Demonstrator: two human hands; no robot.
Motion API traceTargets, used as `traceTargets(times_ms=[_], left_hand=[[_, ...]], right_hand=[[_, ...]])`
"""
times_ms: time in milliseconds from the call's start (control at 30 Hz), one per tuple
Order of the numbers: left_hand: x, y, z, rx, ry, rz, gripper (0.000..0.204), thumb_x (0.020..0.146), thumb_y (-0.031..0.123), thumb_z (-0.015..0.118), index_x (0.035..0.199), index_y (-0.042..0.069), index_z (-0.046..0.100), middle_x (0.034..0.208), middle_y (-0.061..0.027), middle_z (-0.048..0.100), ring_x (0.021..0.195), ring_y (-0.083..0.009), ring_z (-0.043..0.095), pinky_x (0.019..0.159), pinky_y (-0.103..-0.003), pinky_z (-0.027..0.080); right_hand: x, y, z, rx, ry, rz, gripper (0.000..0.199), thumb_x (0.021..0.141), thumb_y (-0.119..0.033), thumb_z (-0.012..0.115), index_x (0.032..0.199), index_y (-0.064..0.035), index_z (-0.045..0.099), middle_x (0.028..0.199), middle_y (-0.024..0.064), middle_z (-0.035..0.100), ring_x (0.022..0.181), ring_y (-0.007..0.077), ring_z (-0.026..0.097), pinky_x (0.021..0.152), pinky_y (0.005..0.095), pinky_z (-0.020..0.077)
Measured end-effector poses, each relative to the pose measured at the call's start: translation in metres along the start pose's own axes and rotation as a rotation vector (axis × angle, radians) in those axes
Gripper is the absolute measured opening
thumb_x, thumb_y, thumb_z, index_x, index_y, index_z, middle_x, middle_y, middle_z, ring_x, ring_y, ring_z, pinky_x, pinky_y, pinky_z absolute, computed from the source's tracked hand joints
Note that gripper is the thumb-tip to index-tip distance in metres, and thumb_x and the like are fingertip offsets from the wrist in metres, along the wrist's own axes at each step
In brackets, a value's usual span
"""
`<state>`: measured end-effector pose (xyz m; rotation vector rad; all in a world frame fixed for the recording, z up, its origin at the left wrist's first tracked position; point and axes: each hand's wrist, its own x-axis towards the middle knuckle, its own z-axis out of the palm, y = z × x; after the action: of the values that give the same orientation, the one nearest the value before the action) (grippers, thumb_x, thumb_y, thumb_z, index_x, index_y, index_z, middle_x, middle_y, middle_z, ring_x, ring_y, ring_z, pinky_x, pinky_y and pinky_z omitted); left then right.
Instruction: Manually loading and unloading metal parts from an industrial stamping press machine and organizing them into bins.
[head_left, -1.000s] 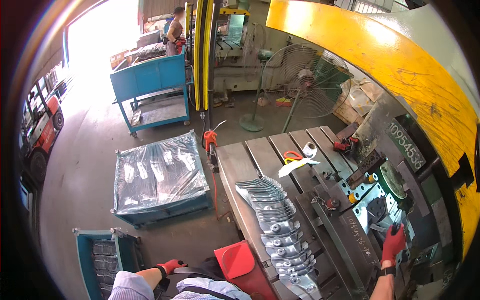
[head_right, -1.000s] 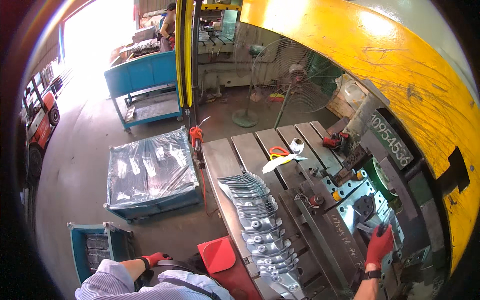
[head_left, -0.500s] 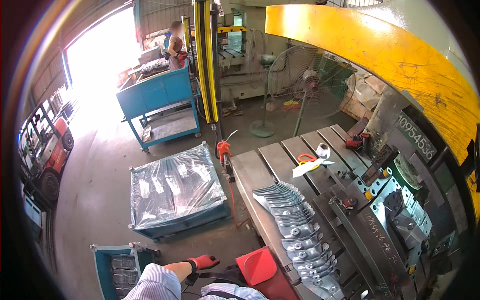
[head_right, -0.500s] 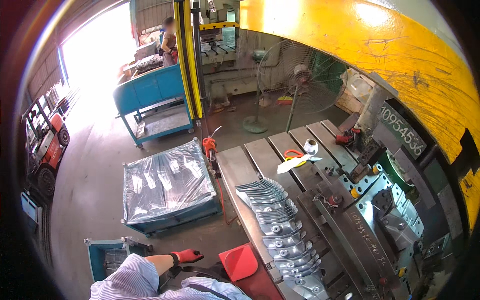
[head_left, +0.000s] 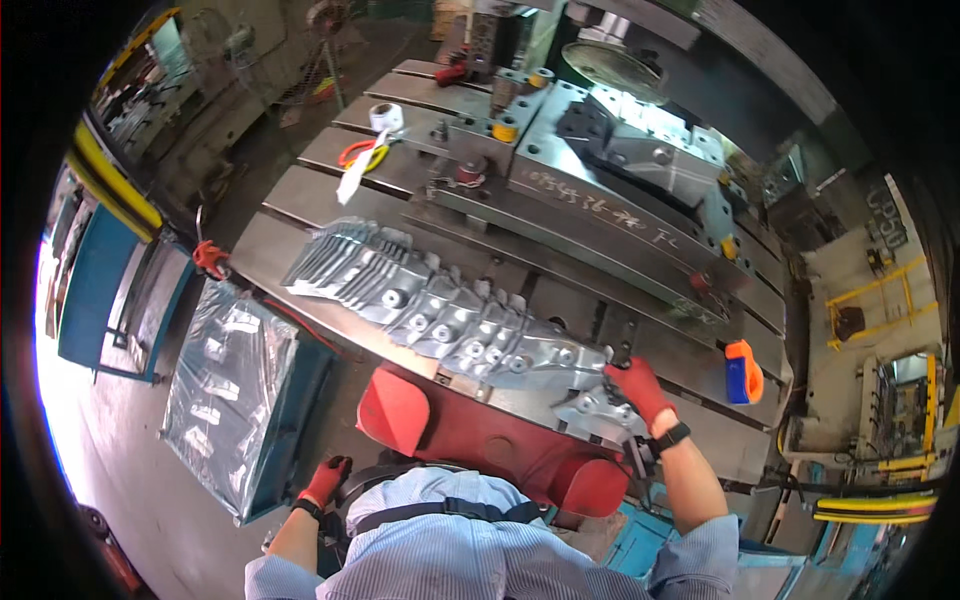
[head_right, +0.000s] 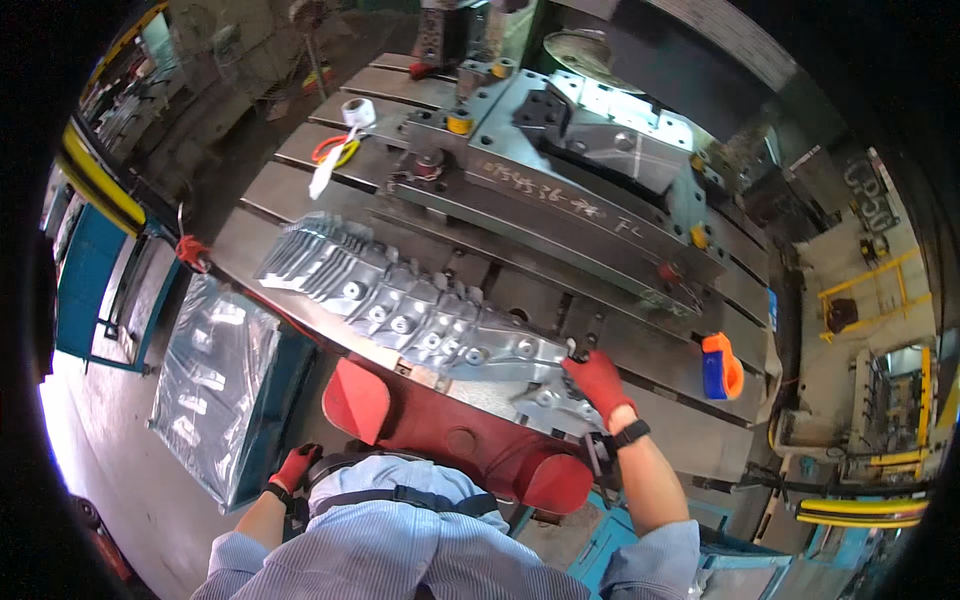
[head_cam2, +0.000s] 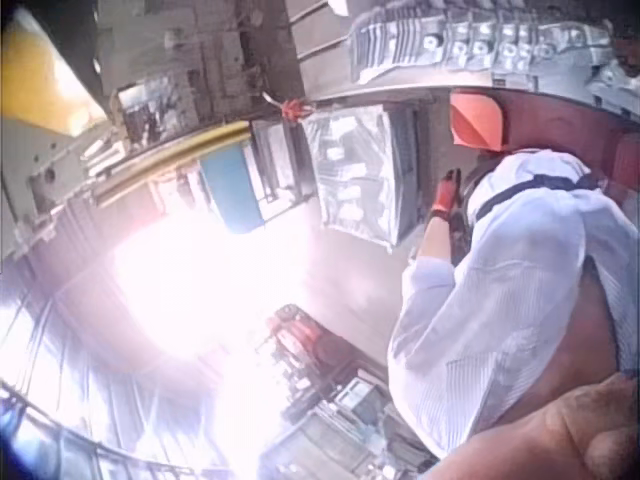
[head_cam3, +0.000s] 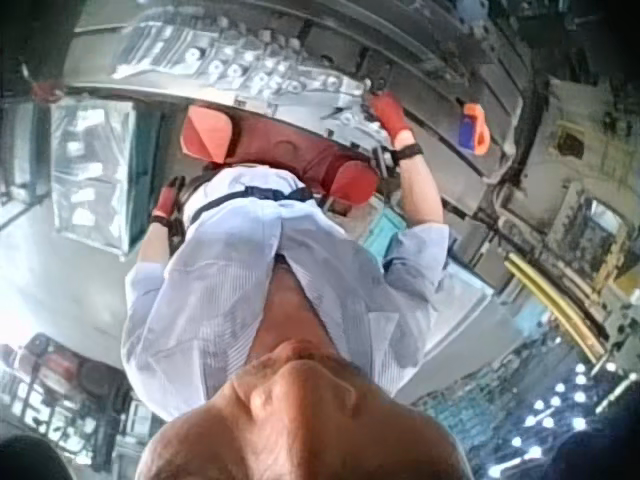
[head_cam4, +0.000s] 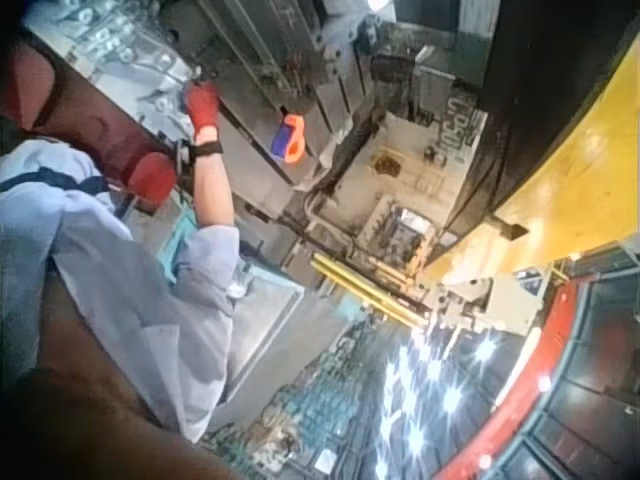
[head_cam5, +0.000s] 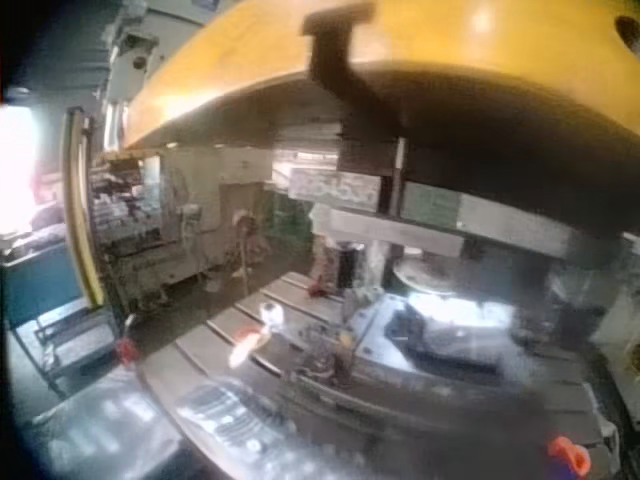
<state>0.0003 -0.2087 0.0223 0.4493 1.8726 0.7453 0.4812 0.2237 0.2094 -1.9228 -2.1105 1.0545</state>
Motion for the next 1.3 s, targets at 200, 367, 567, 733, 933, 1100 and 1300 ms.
traceTargets(times_ms=[200, 367, 567, 733, 933, 1100, 1300], left_hand=[[-0.007, 0.013, -0.003, 0.191, 0.003, 0.025, 0.033, 0.096, 0.026, 0.058, 0.111, -0.003, 0.065, 0.091, -0.0081, 0.069, 0.085, -0.0134, 0.061, 0.075, -0.028, 0.048], [0.006, 0.019, -0.021, 0.174, 0.094, 0.148, 0.028, 0.094, 0.023, 0.058, 0.096, -0.003, 0.066, 0.083, -0.0157, 0.068, 0.074, -0.0184, 0.059, 0.071, -0.035, 0.048], [0.006, 0.063, -0.045, 0.399, 0.277, 0.199, 0.034, 0.091, 0.031, 0.062, 0.098, -0.003, 0.066, 0.087, -0.0221, 0.067, 0.087, -0.0331, 0.066, 0.075, -0.04, 0.05], [-0.022, 0.163, -0.057, 0.491, 0.379, 0.25, 0.038, 0.091, 0.029, 0.062, 0.117, 0.002, 0.062, 0.107, -0.023, 0.067, 0.104, -0.034, 0.064, 0.089, -0.038, 0.049], [0.02, 0.256, -0.121, 0.279, 0.469, 0.681, 0.037, 0.094, 0.02, 0.061, 0.124, 0.0, 0.059, 0.117, -0.0188, 0.066, 0.11, -0.0242, 0.063, 0.094, -0.034, 0.047], [0.056, 0.372, -0.13, 0.368, 0.46, 0.871, 0.044, 0.092, 0.029, 0.061, 0.127, 0.001, 0.056, 0.122, -0.0197, 0.061, 0.114, -0.0298, 0.059, 0.096, -0.036, 0.046], [0.146, 0.421, -0.153, 0.686, 0.134, 0.716, 0.064, 0.093, 0.062, 0.044, 0.1, 0.004, 0.069, 0.094, -0.025, 0.065, 0.085, -0.0395, 0.064, 0.077, -0.044, 0.048]], right_hand=[[-0.014, -0.022, -0.003, -0.087, 0.052, 0.031, 0.041, 0.078, -0.041, 0.065, 0.091, -0.0031, 0.07, 0.093, 0.0218, 0.068, 0.092, 0.0402, 0.064, 0.079, 0.0481, 0.0498], [-0.024, -0.059, -0.02, -0.236, 0.044, -0.063, 0.039, 0.075, -0.041, 0.063, 0.085, -0.0031, 0.069, 0.091, 0.021, 0.068, 0.091, 0.0404, 0.064, 0.08, 0.047, 0.0496], [0.008, -0.099, 0.001, -0.126, -0.099, -0.09, 0.049, 0.074, -0.045, 0.067, 0.091, 0.0006, 0.068, 0.097, 0.0245, 0.067, 0.098, 0.0399, 0.063, 0.083, 0.0426, 0.0491], [0.033, -0.113, 0.022, 0.145, -0.06, -0.222, 0.044, 0.081, -0.037, 0.068, 0.1, 0.0031, 0.067, 0.1, 0.0249, 0.067, 0.097, 0.0384, 0.064, 0.081, 0.04, 0.0488], [0.03, -0.088, 0.052, 0.452, 0.013, -0.294, 0.029, 0.086, -0.019, 0.066, 0.107, 0.0011, 0.066, 0.1, 0.0129, 0.07, 0.095, 0.0226, 0.066, 0.085, 0.032, 0.0488], [-0.014, -0.091, 0.048, 0.694, -0.066, -0.395, 0.028, 0.086, -0.001, 0.059, 0.114, 0.0017, 0.064, 0.107, 0.0065, 0.069, 0.099, 0.0134, 0.062, 0.091, 0.0276, 0.0466], [-0.026, -0.097, 0.057, 0.576, 0.01, -0.23, 0.056, 0.076, -0.004, 0.073, 0.129, -0.0046, 0.057, 0.115, 0.0099, 0.067, 0.107, 0.0197, 0.061, 0.094, 0.0316, 0.0463]])
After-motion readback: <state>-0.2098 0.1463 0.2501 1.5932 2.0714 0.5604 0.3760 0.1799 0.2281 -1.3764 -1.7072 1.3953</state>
